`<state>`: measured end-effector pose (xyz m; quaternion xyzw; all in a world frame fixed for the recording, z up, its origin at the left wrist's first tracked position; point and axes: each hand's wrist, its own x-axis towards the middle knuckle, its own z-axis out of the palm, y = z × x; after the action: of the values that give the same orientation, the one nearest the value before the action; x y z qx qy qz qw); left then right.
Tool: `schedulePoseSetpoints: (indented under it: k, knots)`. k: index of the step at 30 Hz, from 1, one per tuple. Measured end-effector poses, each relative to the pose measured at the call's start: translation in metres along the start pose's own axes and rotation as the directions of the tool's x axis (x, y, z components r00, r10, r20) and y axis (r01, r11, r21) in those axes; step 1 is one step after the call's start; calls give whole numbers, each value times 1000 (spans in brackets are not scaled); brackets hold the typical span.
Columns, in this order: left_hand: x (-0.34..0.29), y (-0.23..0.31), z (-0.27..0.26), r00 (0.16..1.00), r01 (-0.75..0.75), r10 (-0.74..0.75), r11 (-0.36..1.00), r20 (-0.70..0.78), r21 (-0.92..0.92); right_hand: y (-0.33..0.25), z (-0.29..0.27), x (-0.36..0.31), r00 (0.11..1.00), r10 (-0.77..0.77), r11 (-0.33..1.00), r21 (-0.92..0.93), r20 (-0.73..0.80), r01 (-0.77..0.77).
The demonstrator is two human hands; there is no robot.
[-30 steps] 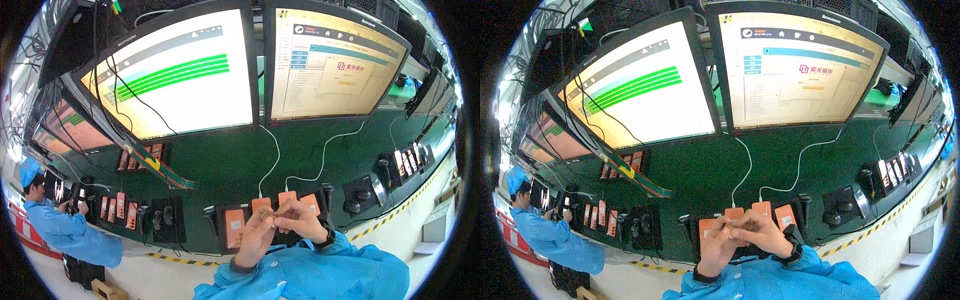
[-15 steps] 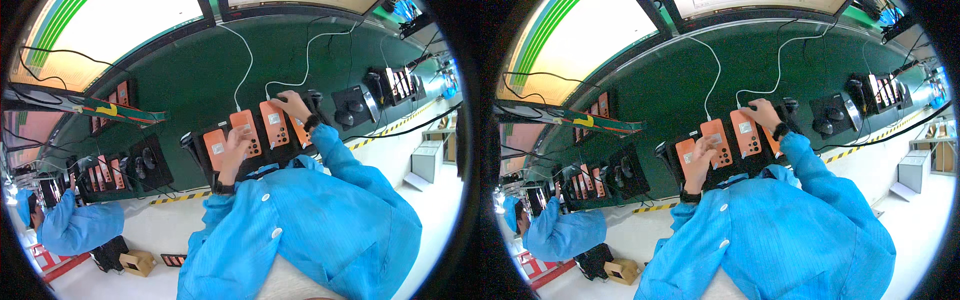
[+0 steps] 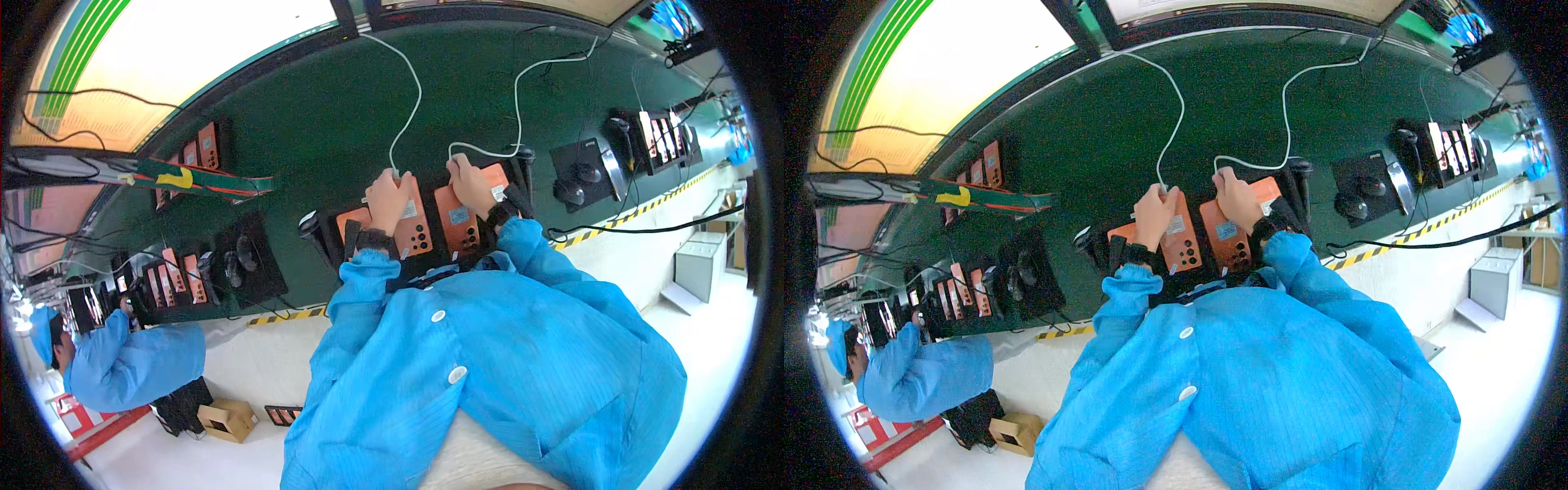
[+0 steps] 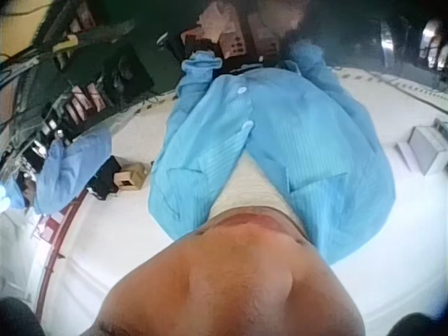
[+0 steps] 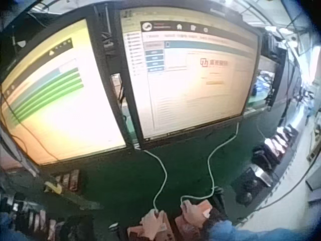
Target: Testing and scanning barcodes on handheld electronic devices at a factory station.
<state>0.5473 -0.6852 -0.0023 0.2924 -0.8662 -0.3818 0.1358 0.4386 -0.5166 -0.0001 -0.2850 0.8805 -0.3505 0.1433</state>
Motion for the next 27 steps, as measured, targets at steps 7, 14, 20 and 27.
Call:
schedulePoseSetpoints:
  k: [7, 14, 20, 27]
  knots:
    - [-12, 22, -16, 998, 56, -59, 983, -14, -174, 0, -64, 8, 949, 121, 989, 117, -290, -90]
    - [-33, 29, -10, 984, 168, -162, 982, -78, 81, 79, -127, -6, 842, 407, 873, -119, -355, -472]
    - [-36, 11, -19, 933, -102, 169, 971, -318, 215, 43, -116, -33, 932, 364, 844, -423, -3, -331]
    - [-72, -49, -53, 837, 159, 75, 915, -542, 372, 21, -2, -38, 984, -131, 908, -413, -119, 71]
